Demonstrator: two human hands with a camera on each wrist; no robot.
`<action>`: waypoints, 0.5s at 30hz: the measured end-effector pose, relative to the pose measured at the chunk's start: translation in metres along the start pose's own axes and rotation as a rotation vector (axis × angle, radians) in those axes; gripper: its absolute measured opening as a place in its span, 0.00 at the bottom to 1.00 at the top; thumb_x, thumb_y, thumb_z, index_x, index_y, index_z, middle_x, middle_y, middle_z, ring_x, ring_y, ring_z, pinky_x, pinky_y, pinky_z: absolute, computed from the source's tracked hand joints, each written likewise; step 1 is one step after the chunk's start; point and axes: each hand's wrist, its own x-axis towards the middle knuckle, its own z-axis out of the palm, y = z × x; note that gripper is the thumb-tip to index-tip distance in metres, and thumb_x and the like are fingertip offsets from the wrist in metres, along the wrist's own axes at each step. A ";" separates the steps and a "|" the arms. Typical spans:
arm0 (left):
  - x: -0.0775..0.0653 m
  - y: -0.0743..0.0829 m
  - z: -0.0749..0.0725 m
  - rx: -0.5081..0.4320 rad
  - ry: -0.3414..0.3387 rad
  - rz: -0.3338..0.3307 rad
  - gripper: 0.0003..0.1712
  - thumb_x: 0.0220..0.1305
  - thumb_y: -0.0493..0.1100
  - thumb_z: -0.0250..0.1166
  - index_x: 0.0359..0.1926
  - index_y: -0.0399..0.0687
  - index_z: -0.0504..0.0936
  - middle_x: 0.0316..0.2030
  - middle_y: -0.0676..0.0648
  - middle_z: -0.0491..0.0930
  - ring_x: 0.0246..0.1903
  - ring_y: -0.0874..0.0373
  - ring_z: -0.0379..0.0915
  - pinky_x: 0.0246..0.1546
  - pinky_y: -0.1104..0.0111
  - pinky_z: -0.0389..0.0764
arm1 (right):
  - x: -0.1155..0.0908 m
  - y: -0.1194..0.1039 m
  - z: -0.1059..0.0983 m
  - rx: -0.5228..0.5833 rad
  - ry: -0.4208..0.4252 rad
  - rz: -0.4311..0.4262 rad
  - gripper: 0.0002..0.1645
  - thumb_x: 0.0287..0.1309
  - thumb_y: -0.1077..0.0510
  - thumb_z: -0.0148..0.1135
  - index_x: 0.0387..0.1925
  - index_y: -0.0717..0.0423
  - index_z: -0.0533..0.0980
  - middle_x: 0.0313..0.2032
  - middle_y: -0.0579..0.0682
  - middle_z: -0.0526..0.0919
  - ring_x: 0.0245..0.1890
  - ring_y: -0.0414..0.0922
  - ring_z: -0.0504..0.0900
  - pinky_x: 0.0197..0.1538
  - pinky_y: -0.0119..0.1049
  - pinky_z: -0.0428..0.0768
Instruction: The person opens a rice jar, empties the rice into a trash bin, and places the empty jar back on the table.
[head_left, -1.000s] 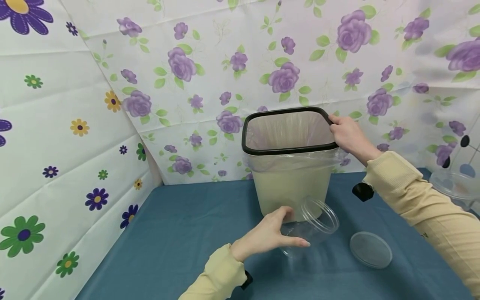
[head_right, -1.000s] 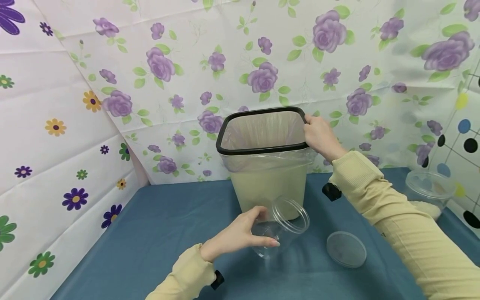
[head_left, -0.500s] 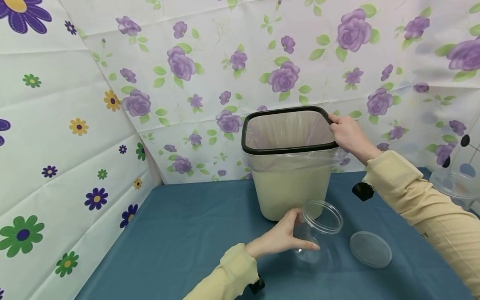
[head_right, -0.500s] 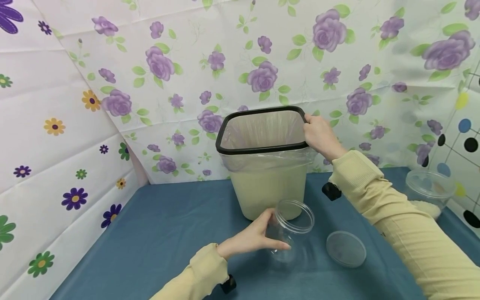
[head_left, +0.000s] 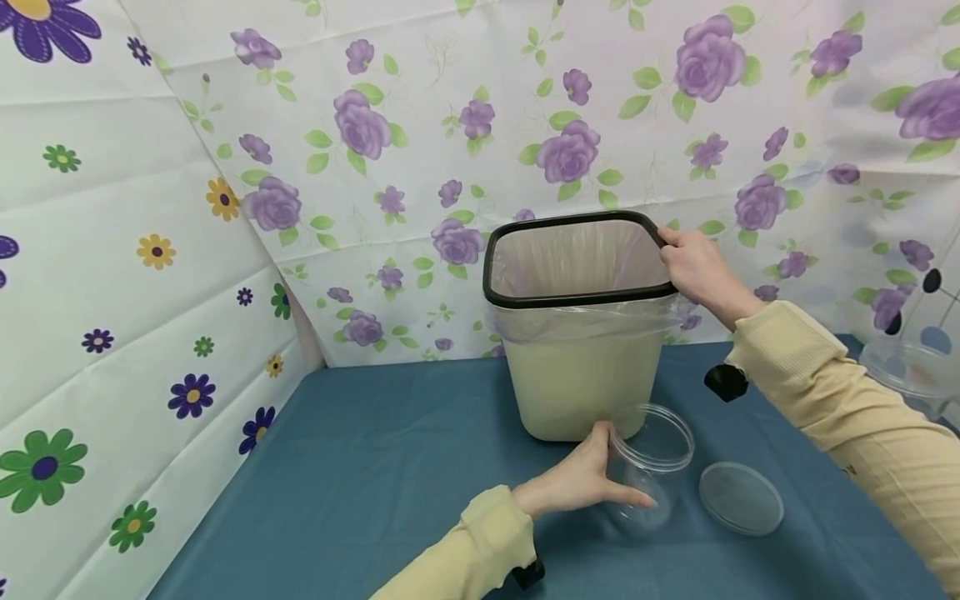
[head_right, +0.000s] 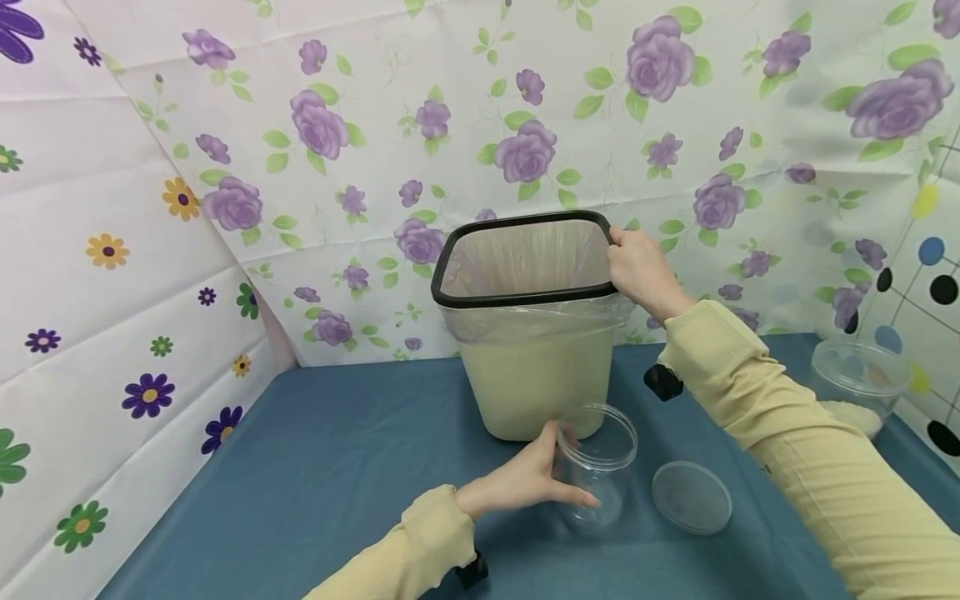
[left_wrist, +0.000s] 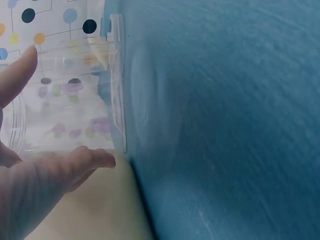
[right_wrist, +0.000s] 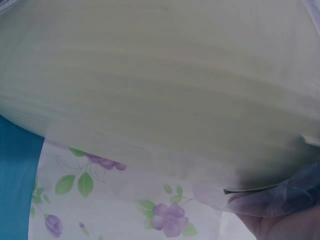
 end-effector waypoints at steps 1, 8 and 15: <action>0.001 0.000 0.001 -0.003 0.000 0.004 0.35 0.51 0.44 0.70 0.49 0.43 0.55 0.40 0.52 0.57 0.42 0.56 0.58 0.37 0.74 0.64 | 0.000 0.000 0.000 0.001 0.001 -0.001 0.28 0.64 0.64 0.29 0.65 0.68 0.49 0.62 0.69 0.50 0.19 0.49 0.60 0.23 0.37 0.61; 0.006 -0.003 0.009 0.002 0.018 0.008 0.36 0.49 0.42 0.71 0.48 0.42 0.54 0.38 0.52 0.55 0.40 0.60 0.56 0.37 0.75 0.62 | 0.000 0.000 0.001 0.003 -0.003 -0.006 0.28 0.65 0.63 0.29 0.65 0.69 0.48 0.63 0.68 0.50 0.36 0.58 0.65 0.27 0.41 0.61; 0.007 -0.005 0.016 0.009 0.033 -0.001 0.41 0.46 0.41 0.73 0.53 0.42 0.52 0.43 0.53 0.56 0.45 0.63 0.56 0.44 0.75 0.62 | 0.000 0.000 0.000 0.005 -0.002 -0.007 0.28 0.65 0.63 0.29 0.65 0.69 0.48 0.62 0.69 0.51 0.37 0.59 0.65 0.27 0.41 0.61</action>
